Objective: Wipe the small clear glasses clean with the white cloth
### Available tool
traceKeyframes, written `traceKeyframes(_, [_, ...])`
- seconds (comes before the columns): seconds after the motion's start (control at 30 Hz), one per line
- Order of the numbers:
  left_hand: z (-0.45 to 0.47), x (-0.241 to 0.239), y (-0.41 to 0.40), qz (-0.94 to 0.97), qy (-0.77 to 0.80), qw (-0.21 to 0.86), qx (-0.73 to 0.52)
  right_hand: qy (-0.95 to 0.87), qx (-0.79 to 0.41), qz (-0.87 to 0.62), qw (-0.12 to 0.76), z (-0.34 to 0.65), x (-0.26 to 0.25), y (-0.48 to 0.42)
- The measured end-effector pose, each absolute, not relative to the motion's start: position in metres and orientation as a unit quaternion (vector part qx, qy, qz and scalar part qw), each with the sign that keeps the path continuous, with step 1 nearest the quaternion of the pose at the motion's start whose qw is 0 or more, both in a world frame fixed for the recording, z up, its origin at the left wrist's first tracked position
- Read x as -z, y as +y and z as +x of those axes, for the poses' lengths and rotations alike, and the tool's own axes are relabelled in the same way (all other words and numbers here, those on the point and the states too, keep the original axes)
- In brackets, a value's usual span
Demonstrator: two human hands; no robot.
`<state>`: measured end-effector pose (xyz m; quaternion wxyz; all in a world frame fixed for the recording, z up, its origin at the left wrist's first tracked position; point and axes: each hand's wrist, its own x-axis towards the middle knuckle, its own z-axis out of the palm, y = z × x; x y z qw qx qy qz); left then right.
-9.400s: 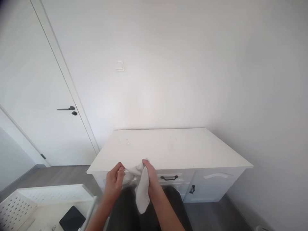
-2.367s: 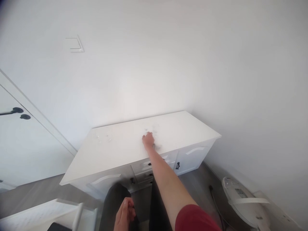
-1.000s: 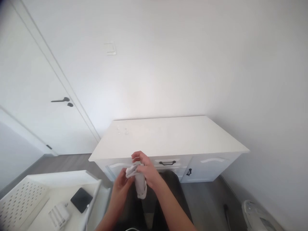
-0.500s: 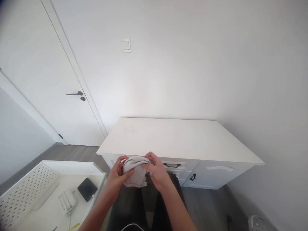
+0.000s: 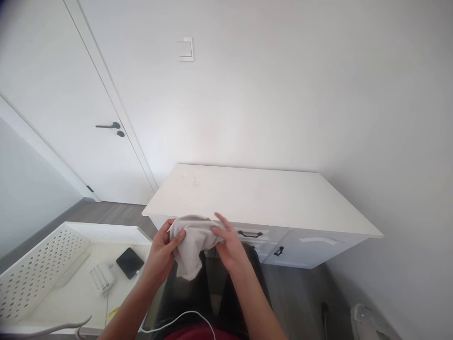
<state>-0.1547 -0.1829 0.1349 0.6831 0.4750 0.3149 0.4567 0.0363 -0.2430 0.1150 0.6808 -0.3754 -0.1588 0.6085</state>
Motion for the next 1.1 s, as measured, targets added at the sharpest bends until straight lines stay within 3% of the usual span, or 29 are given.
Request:
traceKeyframes(0.1, [-0.163, -0.14, -0.187, 0.528, 0.336, 0.669, -0.4, -0.164, -0.556, -0.372, 0.725, 0.051, -0.119, -0.243])
traceKeyframes(0.23, [-0.163, -0.143, -0.199, 0.568, 0.308, 0.702, -0.301, -0.241, -0.564, -0.374, 0.696, 0.059, -0.131, -0.245])
traceKeyframes(0.37, [-0.159, -0.143, -0.202, 0.538, 0.296, 0.7, -0.363, -0.249, -0.572, -0.402, 0.67, 0.048, -0.131, -0.247])
traceKeyframes(0.53, [-0.162, -0.143, -0.19, 0.529, 0.33, 0.664, -0.413, -0.235, -0.678, -0.398, 0.572, 0.034, -0.114, -0.249])
traceKeyframes(0.7, [-0.171, -0.138, -0.171, 0.664, 0.386, 0.516, -0.379, -0.346, -0.533, -0.474, 0.609, 0.042, -0.116, -0.255])
traceKeyframes(0.87, [-0.17, -0.123, -0.161, 0.802, 0.395, 0.334, -0.297, -0.498, -0.308, -0.67, 0.457, 0.049, -0.109, -0.256])
traceKeyframes(1.0, [-0.17, -0.111, -0.153, 0.832, 0.371, 0.317, -0.264, -0.562, -0.186, -0.714, 0.374, 0.05, -0.101, -0.257])
traceKeyframes(1.1, [-0.177, -0.102, -0.132, 0.831, 0.385, 0.311, -0.255, -0.593, -0.201, -0.653, 0.426, 0.059, -0.097, -0.261])
